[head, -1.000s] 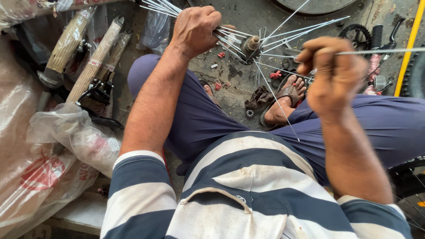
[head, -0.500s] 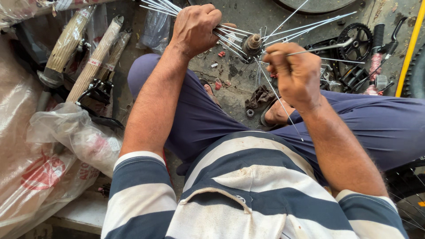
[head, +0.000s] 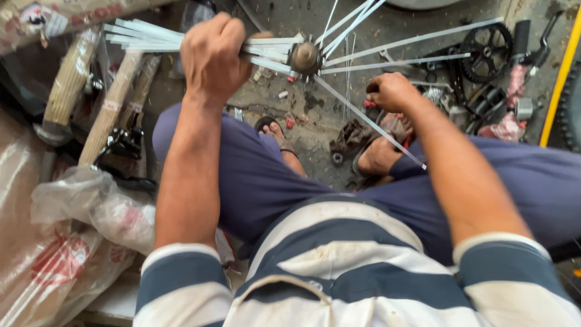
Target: The person sits on the ground of a bicycle repair shop and threads metal spokes into a wheel hub, inserting spokes one at a time by hand and fanning them out around the hub. They first handle a small dark hub component, then take a bundle of spokes and work them into the hub holes in sequence.
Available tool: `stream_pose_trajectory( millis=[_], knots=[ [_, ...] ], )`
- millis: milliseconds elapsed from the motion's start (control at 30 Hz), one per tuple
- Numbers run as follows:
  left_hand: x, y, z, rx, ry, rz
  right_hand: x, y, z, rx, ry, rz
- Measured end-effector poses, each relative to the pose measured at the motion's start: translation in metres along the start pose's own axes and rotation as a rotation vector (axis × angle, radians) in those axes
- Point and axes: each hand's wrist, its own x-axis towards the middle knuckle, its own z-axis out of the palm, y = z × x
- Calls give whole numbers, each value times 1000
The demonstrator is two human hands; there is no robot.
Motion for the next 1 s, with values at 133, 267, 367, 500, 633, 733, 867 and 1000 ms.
stream_pose_trajectory(
  millis=[133,267,367,500,633,733,867,1000],
  knots=[
    [3,2,-14,-4,-79,-52,69,24,44,-153,272,133],
    [10,-5,-21,-16,-132,-120,96,25,62,91,269,142],
    [15,-10,-19,-8,-153,-144,114,3,64,-7,388,113],
    [20,-17,-13,17,-131,-136,125,-23,59,-33,343,356],
    [18,-20,-11,-3,-102,-153,132,-32,55,-29,328,548],
    [15,-20,-11,11,-88,-156,131,-19,58,9,283,464],
    [11,-23,-9,25,-55,-130,116,31,40,191,348,541],
    [8,-24,-9,0,-22,-126,57,92,-29,540,612,669]
  ],
)
